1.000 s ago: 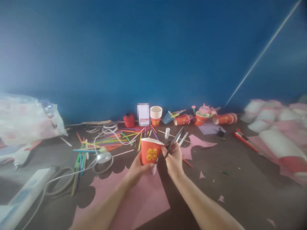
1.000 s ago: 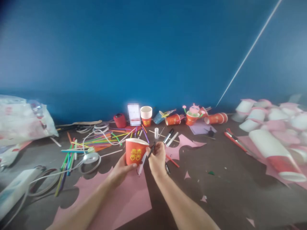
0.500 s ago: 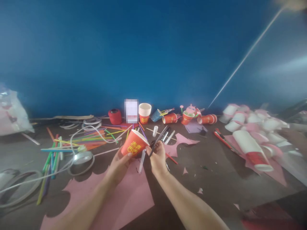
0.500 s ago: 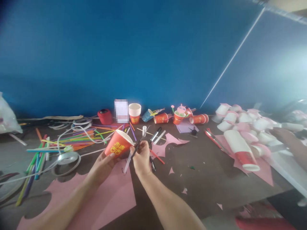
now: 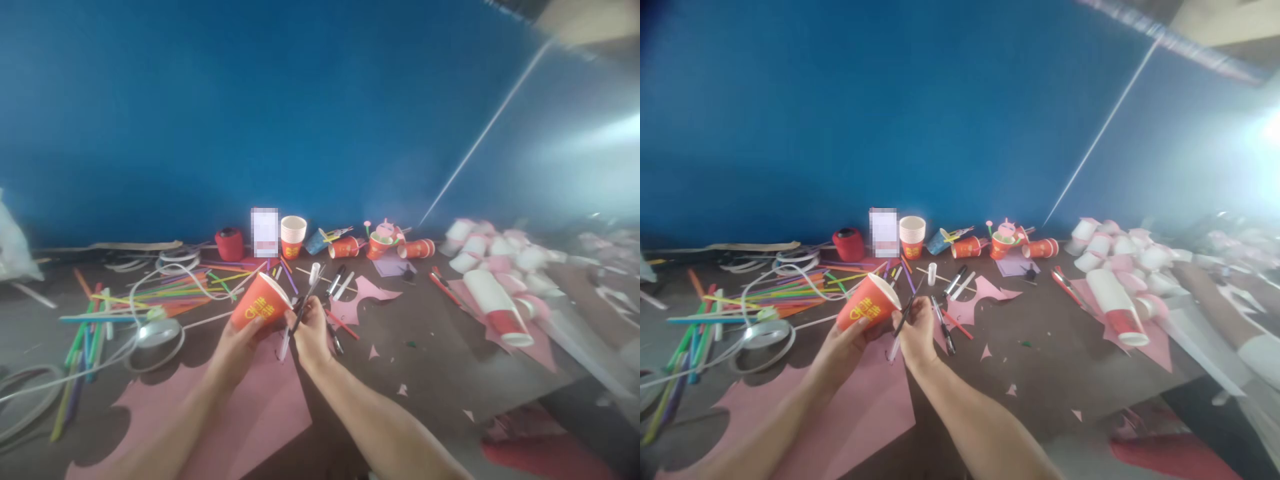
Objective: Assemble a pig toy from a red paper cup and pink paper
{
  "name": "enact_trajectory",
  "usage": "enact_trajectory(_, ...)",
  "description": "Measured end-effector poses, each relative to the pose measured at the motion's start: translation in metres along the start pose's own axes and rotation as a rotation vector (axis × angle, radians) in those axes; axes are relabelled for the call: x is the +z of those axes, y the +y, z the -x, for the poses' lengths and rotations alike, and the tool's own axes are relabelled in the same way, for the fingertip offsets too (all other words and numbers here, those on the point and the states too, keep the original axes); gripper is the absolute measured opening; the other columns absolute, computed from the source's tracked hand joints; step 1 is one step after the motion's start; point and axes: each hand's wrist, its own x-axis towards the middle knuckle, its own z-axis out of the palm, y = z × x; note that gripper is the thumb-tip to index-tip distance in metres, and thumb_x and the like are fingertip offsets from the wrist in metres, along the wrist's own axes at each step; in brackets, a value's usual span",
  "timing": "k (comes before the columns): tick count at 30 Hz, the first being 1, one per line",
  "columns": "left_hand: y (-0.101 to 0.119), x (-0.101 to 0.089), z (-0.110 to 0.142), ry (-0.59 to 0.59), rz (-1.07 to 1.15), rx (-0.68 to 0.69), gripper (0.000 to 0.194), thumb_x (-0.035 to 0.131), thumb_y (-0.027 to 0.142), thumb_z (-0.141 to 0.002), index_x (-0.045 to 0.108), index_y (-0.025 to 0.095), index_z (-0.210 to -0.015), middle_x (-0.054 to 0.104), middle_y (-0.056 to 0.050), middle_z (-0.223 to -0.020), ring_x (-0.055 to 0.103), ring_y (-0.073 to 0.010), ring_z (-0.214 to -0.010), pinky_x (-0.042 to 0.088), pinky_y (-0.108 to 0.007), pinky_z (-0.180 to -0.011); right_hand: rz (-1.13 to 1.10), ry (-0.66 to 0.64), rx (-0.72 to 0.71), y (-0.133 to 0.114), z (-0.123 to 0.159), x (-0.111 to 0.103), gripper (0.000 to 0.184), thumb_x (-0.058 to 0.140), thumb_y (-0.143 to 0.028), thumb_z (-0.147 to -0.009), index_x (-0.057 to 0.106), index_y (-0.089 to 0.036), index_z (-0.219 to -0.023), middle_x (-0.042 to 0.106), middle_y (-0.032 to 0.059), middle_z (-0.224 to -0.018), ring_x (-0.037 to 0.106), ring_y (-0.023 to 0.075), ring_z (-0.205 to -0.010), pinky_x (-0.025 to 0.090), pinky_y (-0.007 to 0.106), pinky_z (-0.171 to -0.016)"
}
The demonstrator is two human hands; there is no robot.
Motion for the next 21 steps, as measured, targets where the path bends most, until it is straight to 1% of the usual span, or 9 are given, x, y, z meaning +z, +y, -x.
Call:
enact_trajectory(3,0.0002,-0.0022,-0.0012,0.071,-0.060,0.006,0.042,0.071,0.022,-0.072,0.062,0.015,-0.112,0.069,-0.011,-0.102,0.067,-0.0270,-0.090,0.056,-0.037,-0.078,-0.013,-0.019,-0.019,0.0046,-0.0013,0.0007,0.030,0.065,-0.017,-0.065,0.039,-0.022,-0.080,0.049,-0.0070,-0.069,0.047,0.0087,-0.058,0.037,0.021,-0.054)
enact_trajectory(6,-0.0006,-0.0034,-0.0023,0.138,-0.111,0.021,0.050,0.074,0.024,-0.067,0.060,0.016,-0.115,0.070,-0.010,-0.099,0.068,-0.0257,-0.086,0.057,-0.032,-0.071,-0.010,-0.017,-0.046,0.0080,-0.0024,0.0011,0.029,0.064,-0.017,-0.066,0.040,-0.022,-0.080,0.051,-0.0057,-0.072,0.051,0.0099,-0.063,0.041,0.023,-0.058)
enact_trajectory(9,-0.0015,-0.0022,-0.0031,0.113,-0.089,0.047,0.054,0.075,0.024,-0.066,0.059,0.018,-0.117,0.070,-0.008,-0.098,0.068,-0.0251,-0.085,0.057,-0.032,-0.071,0.011,-0.008,-0.075,0.0068,-0.0015,0.0016,0.028,0.064,-0.018,-0.066,0.039,-0.022,-0.080,0.051,-0.0049,-0.073,0.052,0.0107,-0.066,0.043,0.024,-0.062)
enact_trajectory(11,-0.0020,-0.0017,-0.0033,0.079,-0.048,0.060,0.052,0.075,0.025,-0.067,0.059,0.019,-0.116,0.070,-0.008,-0.098,0.067,-0.0251,-0.087,0.056,-0.033,-0.074,0.025,-0.017,-0.078,0.0051,-0.0004,0.0018,0.029,0.063,-0.018,-0.066,0.038,-0.022,-0.079,0.051,-0.0048,-0.073,0.052,0.0109,-0.065,0.043,0.024,-0.061)
enact_trajectory(13,-0.0025,-0.0030,-0.0034,0.070,-0.014,0.050,0.050,0.075,0.026,-0.067,0.060,0.019,-0.115,0.070,-0.008,-0.099,0.067,-0.0248,-0.086,0.057,-0.034,-0.074,0.045,-0.024,-0.071,0.0047,0.0003,0.0018,0.029,0.063,-0.018,-0.065,0.038,-0.023,-0.079,0.051,-0.0050,-0.073,0.052,0.0106,-0.064,0.043,0.024,-0.059)
enact_trajectory(17,-0.0034,-0.0085,-0.0027,0.117,-0.020,-0.009,0.048,0.073,0.026,-0.070,0.058,0.021,-0.116,0.070,-0.007,-0.098,0.068,-0.0218,-0.082,0.057,-0.028,-0.065,0.069,-0.020,-0.045,0.0070,0.0005,0.0005,0.027,0.062,-0.016,-0.065,0.039,-0.022,-0.079,0.050,-0.0054,-0.072,0.050,0.0095,-0.062,0.042,0.022,-0.058)
enact_trajectory(21,-0.0037,-0.0099,-0.0021,0.138,-0.020,-0.001,0.047,0.074,0.025,-0.069,0.059,0.020,-0.113,0.070,-0.006,-0.097,0.068,-0.0210,-0.082,0.057,-0.027,-0.066,0.066,-0.034,-0.016,0.0073,0.0007,-0.0008,0.029,0.063,-0.016,-0.064,0.038,-0.022,-0.078,0.048,-0.0064,-0.070,0.048,0.0086,-0.059,0.040,0.021,-0.054)
